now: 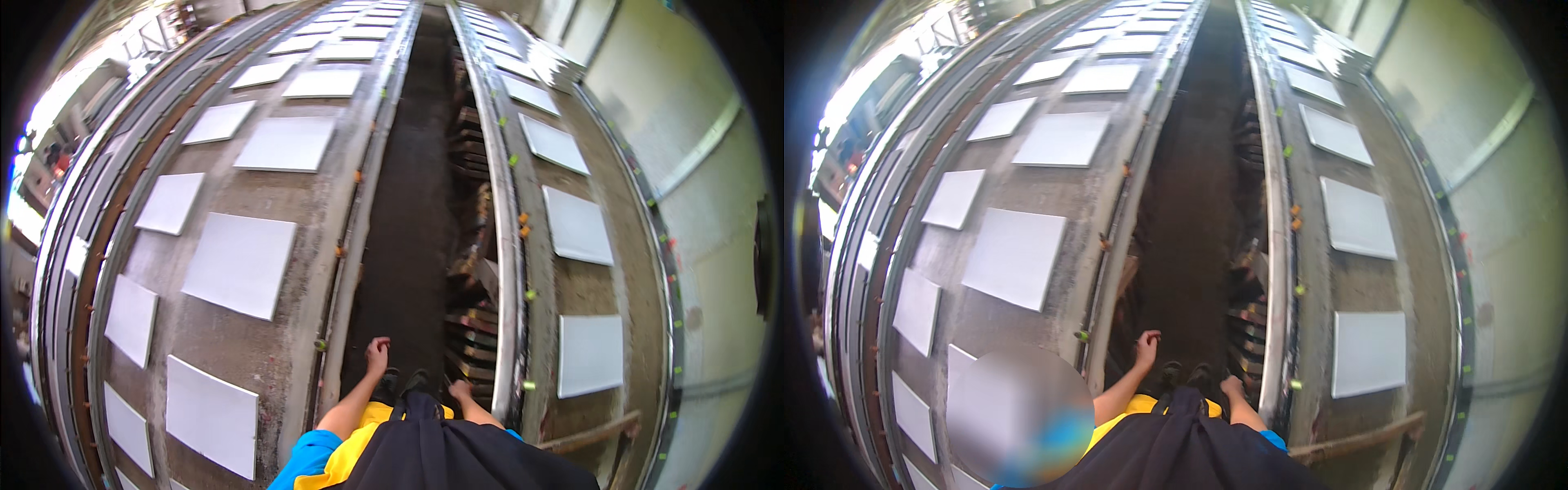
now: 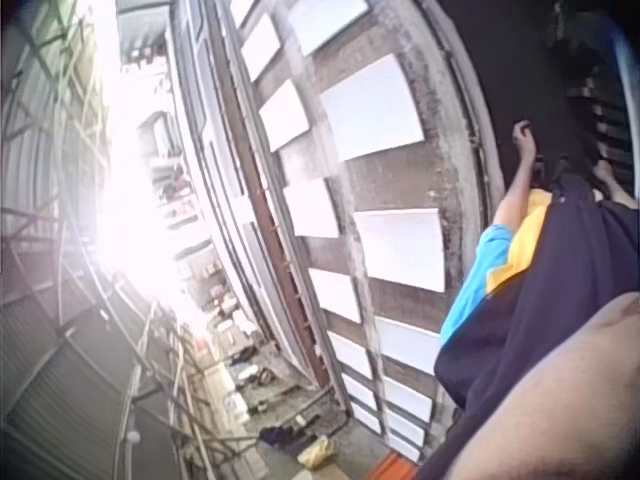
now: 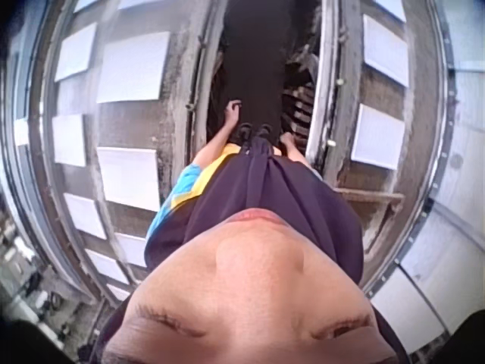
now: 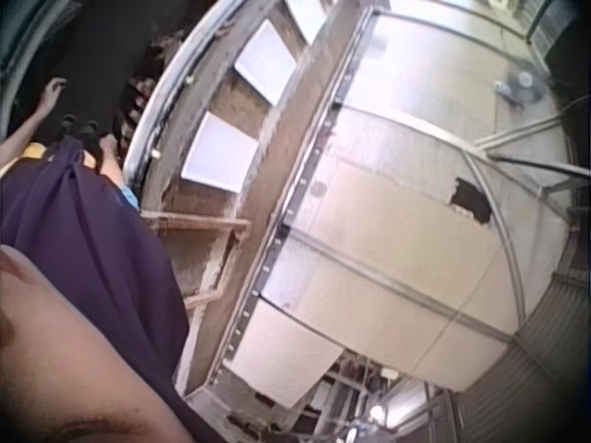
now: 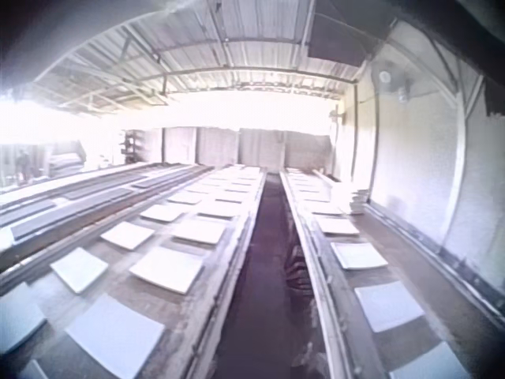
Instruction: The person repeatedly picks up white square tiles from a stack and places them into a wooden frame on a conveyor belt. They press down on the tiles to secure them within the frame before moving to the next tile. The process is repeated multiple times in a continuous loop.
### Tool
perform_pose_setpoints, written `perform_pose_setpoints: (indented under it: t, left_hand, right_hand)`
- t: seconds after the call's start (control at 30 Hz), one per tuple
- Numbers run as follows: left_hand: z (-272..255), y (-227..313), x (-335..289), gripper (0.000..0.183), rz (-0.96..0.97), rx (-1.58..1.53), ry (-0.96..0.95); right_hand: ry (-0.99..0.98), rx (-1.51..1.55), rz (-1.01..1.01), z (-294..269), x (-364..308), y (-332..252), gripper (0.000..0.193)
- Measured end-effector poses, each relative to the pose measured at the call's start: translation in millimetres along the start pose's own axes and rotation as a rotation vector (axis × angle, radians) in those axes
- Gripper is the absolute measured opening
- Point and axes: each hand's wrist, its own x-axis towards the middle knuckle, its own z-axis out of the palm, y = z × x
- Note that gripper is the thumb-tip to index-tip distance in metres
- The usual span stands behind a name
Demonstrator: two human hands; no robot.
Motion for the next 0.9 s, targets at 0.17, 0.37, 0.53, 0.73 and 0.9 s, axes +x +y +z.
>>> perform_pose_setpoints:
  t: [0.17,0.37,0.53,0.73,0.9]
  left_hand:
    - [-9.5,-7.5,10.8,0.013,-0.346,0.050,0.063]
    - [17.6,-6.2,93.0,0.018,-0.497,0.481,-0.199]
    - [55.4,49.9,197.9,0.029,-0.434,0.807,-0.473]
    - [89.5,102.9,303.7,0.030,-0.325,0.804,-0.419]
    - [107.5,105.8,379.5,0.031,-0.408,0.829,-0.420]
  right_hand:
    - [0.035,0.068,0.052,-41.2,9.9,-57.9,0.034]
    - [0.058,0.114,-0.009,-100.4,78.0,-140.1,0.034]
    - [0.167,0.265,-0.068,-159.7,153.7,-203.3,0.033]
    - [0.159,0.369,-0.063,-231.8,193.5,-282.0,0.030]
    - [0.131,0.387,-0.086,-282.4,249.9,-340.5,0.031]
